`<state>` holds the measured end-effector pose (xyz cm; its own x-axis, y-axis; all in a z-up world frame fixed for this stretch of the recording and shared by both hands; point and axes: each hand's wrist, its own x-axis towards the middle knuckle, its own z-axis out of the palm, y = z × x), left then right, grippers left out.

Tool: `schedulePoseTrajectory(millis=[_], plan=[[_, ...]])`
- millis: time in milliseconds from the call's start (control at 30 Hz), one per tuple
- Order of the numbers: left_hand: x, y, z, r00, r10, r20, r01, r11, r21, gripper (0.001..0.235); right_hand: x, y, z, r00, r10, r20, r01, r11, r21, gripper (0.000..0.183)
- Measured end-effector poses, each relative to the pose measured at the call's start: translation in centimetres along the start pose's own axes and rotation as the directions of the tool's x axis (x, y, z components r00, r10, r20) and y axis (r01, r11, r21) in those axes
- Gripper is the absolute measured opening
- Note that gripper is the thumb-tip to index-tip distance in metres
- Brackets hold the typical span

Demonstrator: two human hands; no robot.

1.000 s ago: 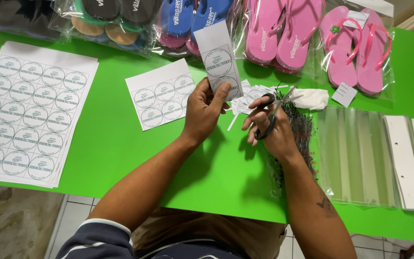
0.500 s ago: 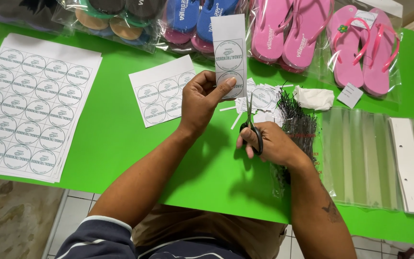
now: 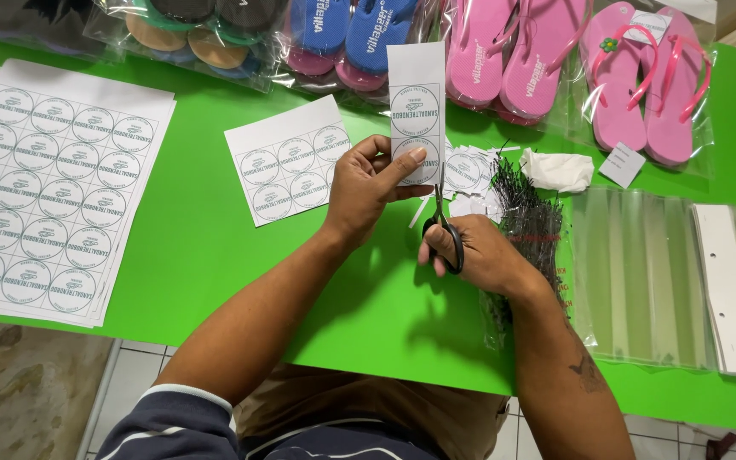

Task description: Cutting circular labels from a printed sheet using scissors on a green workbench.

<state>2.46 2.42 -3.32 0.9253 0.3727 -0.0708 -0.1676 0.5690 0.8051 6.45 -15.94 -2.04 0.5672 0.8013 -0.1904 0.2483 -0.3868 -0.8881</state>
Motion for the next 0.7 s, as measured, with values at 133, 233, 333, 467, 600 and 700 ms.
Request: schedulePoseTrajectory(millis=[133, 233, 333, 467, 600, 700], plan=[[-0.13, 0.23, 0.21, 0.999, -0.031, -0.007, 0.031, 0.999, -0.012, 0.028, 0.05, 0.33, -0.01, 1.0, -0.008, -0.001, 0.008, 1.0, 0.004, 0.064], [-0.11, 0.51, 0.23, 0.999, -0.035, -0.002, 0.035, 0.999, -0.005, 0.029, 0.03, 0.2, 0.02, 1.0, -0.009, -0.005, 0.009, 1.0, 0.007, 0.065], [-0.06, 0.36, 0.13, 0.999, -0.038, -0.004, 0.038, 0.999, -0.017, 0.029, -0.01, -0.09, 0.09, 1.0, 0.002, -0.002, -0.002, 1.0, -0.006, 0.067], [0.02, 0.23, 0.04, 0.999, -0.04, -0.005, 0.04, 0.999, -0.019, 0.029, -0.06, -0.19, 0.12, 1.0, -0.001, -0.008, 0.001, 1.0, -0.002, 0.067], [0.01, 0.23, 0.06, 0.999, -0.036, 0.001, 0.036, 0.999, -0.017, 0.03, -0.09, -0.12, 0.1, 1.0, 0.001, -0.011, -0.001, 1.0, 0.004, 0.066], [0.13, -0.04, -0.05, 0.999, -0.035, -0.002, 0.035, 0.999, -0.022, 0.03, -0.1, -0.02, 0.18, 1.0, 0.016, -0.019, -0.016, 1.0, 0.002, 0.067]])
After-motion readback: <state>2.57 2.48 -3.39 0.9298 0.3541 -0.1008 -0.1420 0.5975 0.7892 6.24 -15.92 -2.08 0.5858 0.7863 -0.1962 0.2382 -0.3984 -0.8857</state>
